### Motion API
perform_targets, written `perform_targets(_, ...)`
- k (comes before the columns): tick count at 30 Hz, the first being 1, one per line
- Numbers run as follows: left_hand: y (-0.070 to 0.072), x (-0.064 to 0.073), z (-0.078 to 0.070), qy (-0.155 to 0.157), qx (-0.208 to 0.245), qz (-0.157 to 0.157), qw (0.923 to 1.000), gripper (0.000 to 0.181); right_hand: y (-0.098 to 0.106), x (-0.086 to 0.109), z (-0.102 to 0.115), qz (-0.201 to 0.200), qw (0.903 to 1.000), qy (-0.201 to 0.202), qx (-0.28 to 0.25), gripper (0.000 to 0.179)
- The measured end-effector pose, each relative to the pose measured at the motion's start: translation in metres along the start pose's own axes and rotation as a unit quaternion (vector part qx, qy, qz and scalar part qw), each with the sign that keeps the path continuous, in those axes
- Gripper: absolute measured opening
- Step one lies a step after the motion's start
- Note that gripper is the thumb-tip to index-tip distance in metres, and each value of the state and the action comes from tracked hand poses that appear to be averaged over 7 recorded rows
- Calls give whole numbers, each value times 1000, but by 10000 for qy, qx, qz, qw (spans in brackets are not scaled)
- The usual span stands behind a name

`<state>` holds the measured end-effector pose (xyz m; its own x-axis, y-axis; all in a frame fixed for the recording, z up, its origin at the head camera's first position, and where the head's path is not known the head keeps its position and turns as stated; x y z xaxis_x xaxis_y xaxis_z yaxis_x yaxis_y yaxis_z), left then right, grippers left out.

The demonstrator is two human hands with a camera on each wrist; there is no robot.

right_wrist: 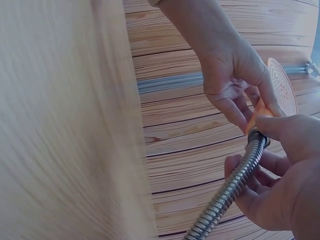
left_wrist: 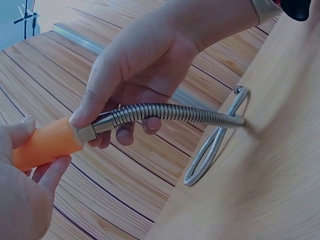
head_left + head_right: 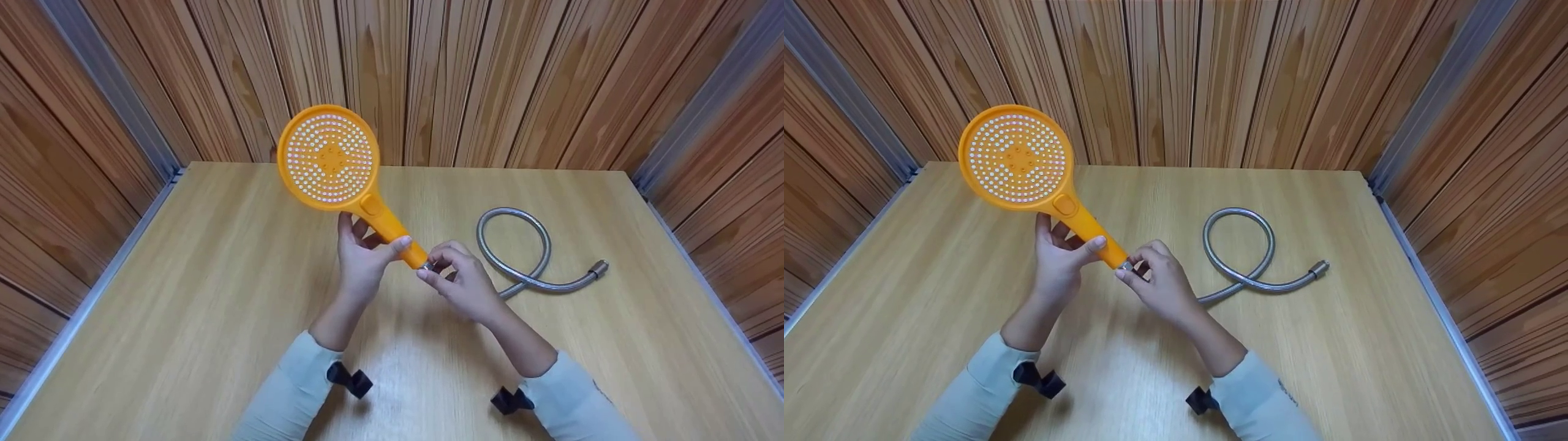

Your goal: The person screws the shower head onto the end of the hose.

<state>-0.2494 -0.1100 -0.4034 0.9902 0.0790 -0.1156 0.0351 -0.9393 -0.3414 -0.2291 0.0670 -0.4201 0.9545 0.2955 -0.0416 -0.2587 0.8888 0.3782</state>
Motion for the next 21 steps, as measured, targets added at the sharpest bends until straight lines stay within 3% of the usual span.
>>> perform_targets(4,-2,-1,0,-62,142,53,9999,87,2,-1,-1,148,9995,-86,-274,24)
perform_targets(9,-3,-1,-1,-107,146,91,9998,87,2,1,0,-245,9995,-127,131,39)
perform_targets(13,-2,1,-2,-102,77,137,9998,86,1,3,4,-397,9989,-55,251,30)
perform_targets(21,0,2,-3,-117,97,277,9995,83,0,2,3,283,9991,-139,-276,26)
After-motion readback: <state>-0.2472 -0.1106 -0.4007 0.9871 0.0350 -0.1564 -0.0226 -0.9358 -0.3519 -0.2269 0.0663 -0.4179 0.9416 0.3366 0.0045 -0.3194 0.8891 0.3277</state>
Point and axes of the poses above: each hand's wrist, its own x-axis away from the middle knuckle, its own y-axis out of the back of the hand, z = x × y, the point moved 4 cm from there along -x, towards the middle knuckle, and after that the axes turned 3 degrees about x, right-handed, at the moved point
